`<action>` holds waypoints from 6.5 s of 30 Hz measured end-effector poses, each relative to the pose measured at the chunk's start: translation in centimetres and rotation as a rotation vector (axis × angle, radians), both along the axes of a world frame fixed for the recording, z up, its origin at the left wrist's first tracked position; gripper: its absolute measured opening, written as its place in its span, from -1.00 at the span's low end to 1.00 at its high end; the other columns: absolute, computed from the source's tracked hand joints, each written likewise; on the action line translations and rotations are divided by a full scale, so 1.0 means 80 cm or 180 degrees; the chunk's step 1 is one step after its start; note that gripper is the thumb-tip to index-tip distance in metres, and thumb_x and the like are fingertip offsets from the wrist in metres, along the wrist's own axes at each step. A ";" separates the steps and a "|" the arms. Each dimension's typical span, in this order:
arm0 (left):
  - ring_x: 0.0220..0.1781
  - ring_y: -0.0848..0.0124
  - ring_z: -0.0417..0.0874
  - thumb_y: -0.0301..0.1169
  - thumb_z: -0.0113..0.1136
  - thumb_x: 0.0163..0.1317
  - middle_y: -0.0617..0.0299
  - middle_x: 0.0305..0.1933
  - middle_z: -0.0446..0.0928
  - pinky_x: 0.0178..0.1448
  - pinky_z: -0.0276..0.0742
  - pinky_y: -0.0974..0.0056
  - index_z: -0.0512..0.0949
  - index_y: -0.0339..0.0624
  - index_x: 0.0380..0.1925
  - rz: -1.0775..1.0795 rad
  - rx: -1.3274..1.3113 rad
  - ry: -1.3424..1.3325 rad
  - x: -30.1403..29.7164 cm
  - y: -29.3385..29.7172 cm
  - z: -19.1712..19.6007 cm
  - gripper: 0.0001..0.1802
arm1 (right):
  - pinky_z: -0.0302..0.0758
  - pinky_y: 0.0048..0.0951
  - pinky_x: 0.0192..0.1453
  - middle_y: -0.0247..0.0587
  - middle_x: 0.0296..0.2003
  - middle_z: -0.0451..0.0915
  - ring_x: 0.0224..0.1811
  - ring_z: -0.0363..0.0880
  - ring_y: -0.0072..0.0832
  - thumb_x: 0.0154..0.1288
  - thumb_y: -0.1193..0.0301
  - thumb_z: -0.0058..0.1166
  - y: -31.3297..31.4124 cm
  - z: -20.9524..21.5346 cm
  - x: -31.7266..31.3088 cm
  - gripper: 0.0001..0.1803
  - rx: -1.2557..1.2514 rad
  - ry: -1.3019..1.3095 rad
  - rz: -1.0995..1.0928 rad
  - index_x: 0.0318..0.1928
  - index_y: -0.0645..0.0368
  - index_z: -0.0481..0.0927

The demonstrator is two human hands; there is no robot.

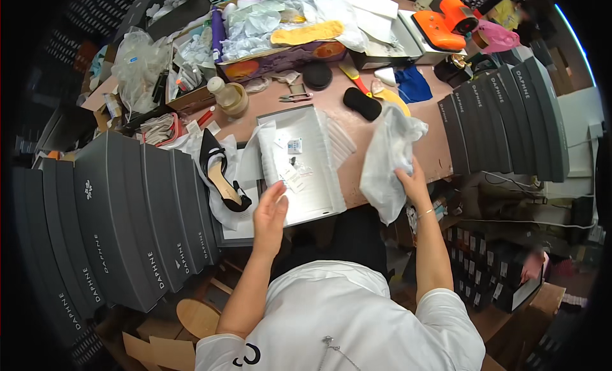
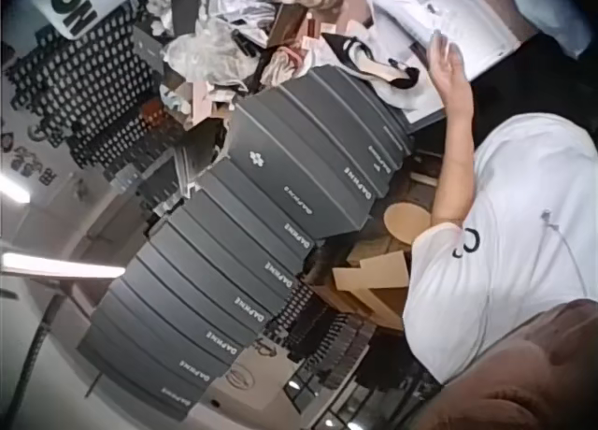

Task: Inspecting and packaging pairs of high-heeled shoes into boxes using tissue paper and protective bags.

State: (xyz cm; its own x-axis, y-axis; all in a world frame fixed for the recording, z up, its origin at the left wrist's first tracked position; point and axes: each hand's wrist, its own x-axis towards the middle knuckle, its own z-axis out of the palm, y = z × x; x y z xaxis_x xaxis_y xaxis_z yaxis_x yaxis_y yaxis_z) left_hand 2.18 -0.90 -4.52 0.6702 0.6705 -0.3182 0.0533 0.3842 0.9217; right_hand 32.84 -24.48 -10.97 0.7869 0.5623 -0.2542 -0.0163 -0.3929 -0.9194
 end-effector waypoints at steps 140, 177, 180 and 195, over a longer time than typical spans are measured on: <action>-0.24 0.27 0.54 0.40 -0.41 0.28 0.12 -0.14 0.50 -0.18 0.51 0.17 0.40 -0.23 0.05 0.1381 -0.2624 -0.0648 -0.035 -0.021 -0.002 -0.12 | 0.41 -0.24 -0.17 -0.23 -0.35 0.51 -0.25 0.51 -0.22 -0.08 0.47 0.28 0.232 0.094 -0.171 -0.70 0.0813 -0.2702 0.2298 -0.25 0.14 0.53; -0.27 0.28 0.56 0.38 -0.46 0.30 0.07 -0.11 0.54 -0.19 0.57 0.15 0.38 -0.19 0.10 0.1069 -0.2376 -0.0633 -0.078 -0.007 -0.018 -0.13 | 0.44 -0.15 0.01 0.14 -0.06 0.52 -0.10 0.52 -0.08 0.17 0.42 0.15 0.203 0.103 -0.187 -0.55 0.0046 -0.2724 0.2425 0.08 0.25 0.45; -0.05 0.26 0.56 0.38 -0.43 0.30 0.14 0.06 0.50 0.01 0.53 0.14 0.33 -0.18 0.18 0.0974 -0.2041 -0.0806 -0.064 -0.007 -0.011 -0.12 | 0.29 -0.03 0.20 0.19 -0.04 0.50 -0.08 0.47 0.03 0.33 0.25 0.02 0.220 0.119 -0.225 -0.58 0.0758 -0.0813 0.3165 0.03 0.34 0.42; -0.26 0.31 0.59 0.04 -0.02 0.38 0.19 -0.16 0.53 -0.14 0.60 0.13 0.33 0.11 0.12 0.1388 -0.2571 -0.0209 -0.120 0.012 -0.048 -0.57 | 0.15 0.11 0.26 0.31 -0.29 0.44 -0.14 0.39 0.12 0.44 -0.08 -0.30 0.211 0.073 -0.388 -0.26 -0.0206 -0.1064 0.3376 -0.26 0.55 0.47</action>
State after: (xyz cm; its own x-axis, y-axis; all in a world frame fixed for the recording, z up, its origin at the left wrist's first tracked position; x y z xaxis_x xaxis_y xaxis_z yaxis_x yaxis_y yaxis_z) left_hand -7.38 0.02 -8.33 0.4434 0.4587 -0.7701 -0.2905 0.8863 0.3607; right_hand 1.78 -7.63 -5.17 -0.0499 0.9837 -0.1725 0.6007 -0.1084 -0.7921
